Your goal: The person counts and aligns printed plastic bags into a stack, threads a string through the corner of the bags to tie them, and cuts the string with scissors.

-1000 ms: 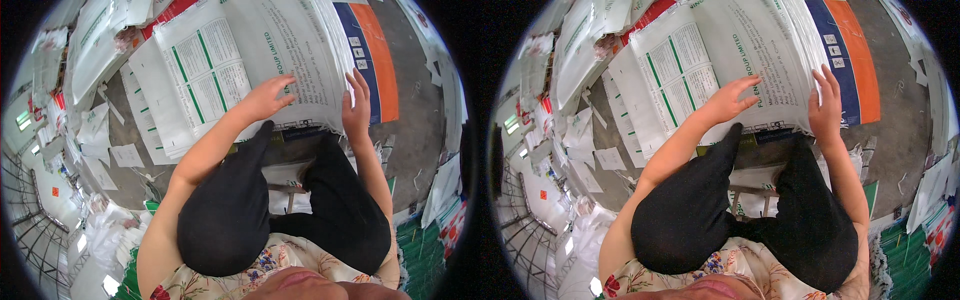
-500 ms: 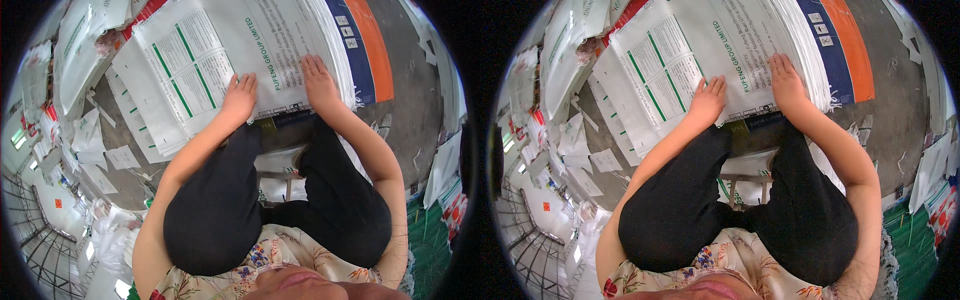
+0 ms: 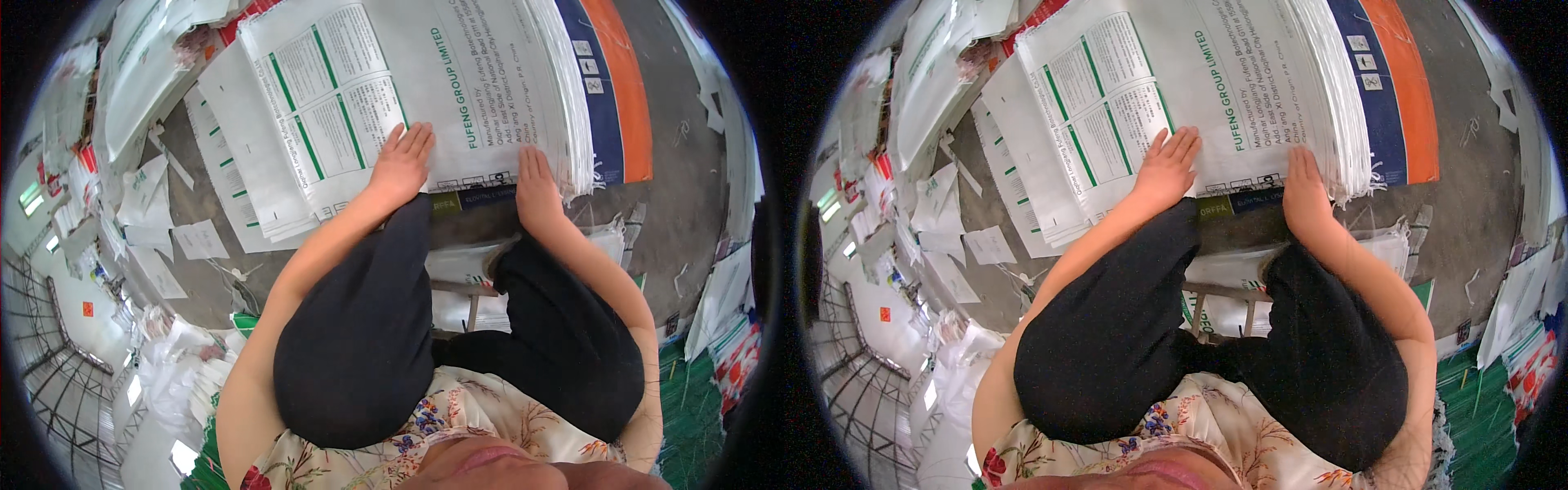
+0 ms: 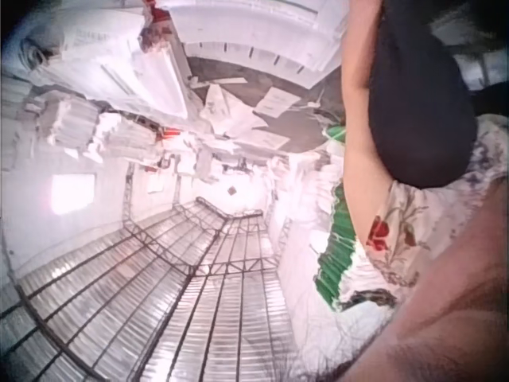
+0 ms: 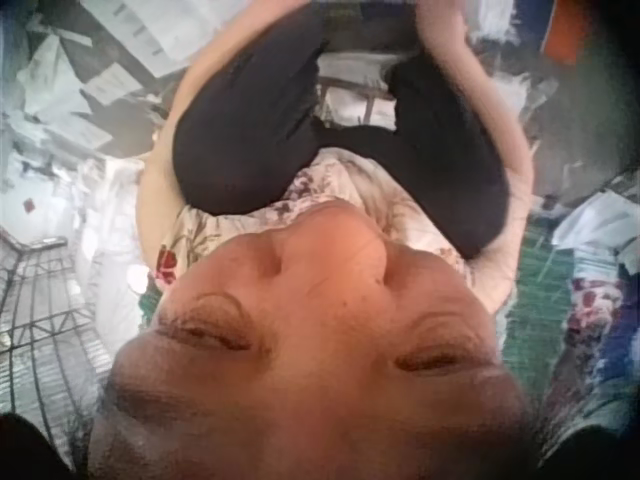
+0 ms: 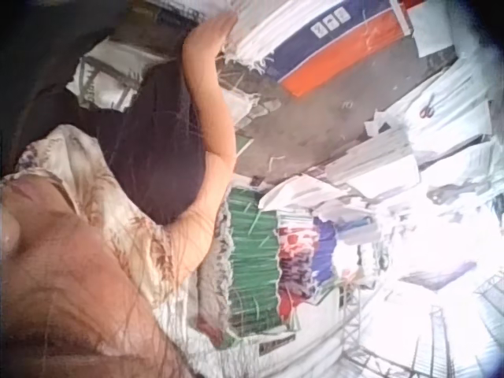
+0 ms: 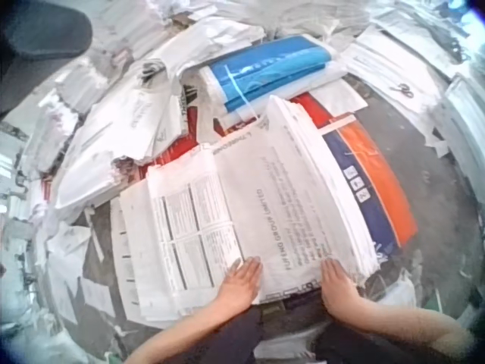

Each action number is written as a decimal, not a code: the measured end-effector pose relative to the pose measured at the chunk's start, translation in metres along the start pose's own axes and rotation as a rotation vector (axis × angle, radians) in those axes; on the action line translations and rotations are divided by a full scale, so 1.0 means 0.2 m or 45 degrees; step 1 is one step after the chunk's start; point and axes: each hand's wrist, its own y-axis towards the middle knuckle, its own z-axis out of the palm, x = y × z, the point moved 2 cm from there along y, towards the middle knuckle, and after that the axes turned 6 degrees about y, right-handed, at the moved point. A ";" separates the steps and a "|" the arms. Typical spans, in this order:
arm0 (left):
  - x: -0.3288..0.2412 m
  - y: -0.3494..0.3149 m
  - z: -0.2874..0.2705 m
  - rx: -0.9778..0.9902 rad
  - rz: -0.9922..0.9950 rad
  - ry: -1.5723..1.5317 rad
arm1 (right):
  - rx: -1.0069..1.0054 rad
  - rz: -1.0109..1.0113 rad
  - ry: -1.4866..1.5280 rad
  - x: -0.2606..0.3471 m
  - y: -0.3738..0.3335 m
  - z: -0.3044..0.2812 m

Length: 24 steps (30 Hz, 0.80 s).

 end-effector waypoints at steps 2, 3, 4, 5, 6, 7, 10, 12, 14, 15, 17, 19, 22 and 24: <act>0.00 -0.03 0.01 0.011 -0.014 -0.001 | 0.111 -0.045 0.075 0.05 -0.02 0.00; -0.01 -0.04 0.01 -0.028 0.009 -0.021 | 0.098 -0.054 0.070 0.06 -0.04 0.02; -0.02 -0.05 0.01 -0.068 0.032 -0.040 | 0.017 -0.073 0.109 0.06 -0.07 0.05; -0.03 -0.06 0.01 -0.073 0.020 -0.031 | -0.064 -0.091 0.146 0.06 -0.08 0.06; -0.05 -0.07 0.02 -0.087 0.050 -0.073 | -0.077 -0.095 0.137 0.03 -0.10 0.08; -0.07 -0.07 0.01 -0.104 0.083 -0.116 | -0.089 -0.151 0.244 0.01 -0.11 0.09; -0.09 -0.14 0.07 0.020 0.112 -0.130 | 0.080 -0.224 0.632 -0.04 -0.15 -0.01; -0.09 -0.18 0.10 0.010 0.153 -0.139 | 0.251 -0.226 0.890 -0.08 -0.21 -0.06; -0.05 -0.26 0.13 0.255 0.256 -0.442 | 0.019 -0.357 0.923 -0.10 -0.25 -0.05; -0.07 -0.24 0.05 0.221 0.289 -0.433 | 0.008 -0.316 0.900 -0.16 -0.33 -0.05; -0.11 -0.29 -0.11 0.567 -0.252 -1.570 | -0.064 -0.062 1.094 -0.25 -0.47 -0.07; -0.13 -0.39 -0.24 0.435 -0.368 -2.005 | -0.248 0.142 1.229 -0.29 -0.63 -0.14; -0.16 -0.57 -0.42 0.124 -0.505 -2.847 | -0.634 0.441 2.054 -0.27 -0.88 -0.05; -0.16 -0.72 -0.49 0.014 -0.458 -3.006 | -0.829 0.496 2.747 -0.25 -1.03 0.00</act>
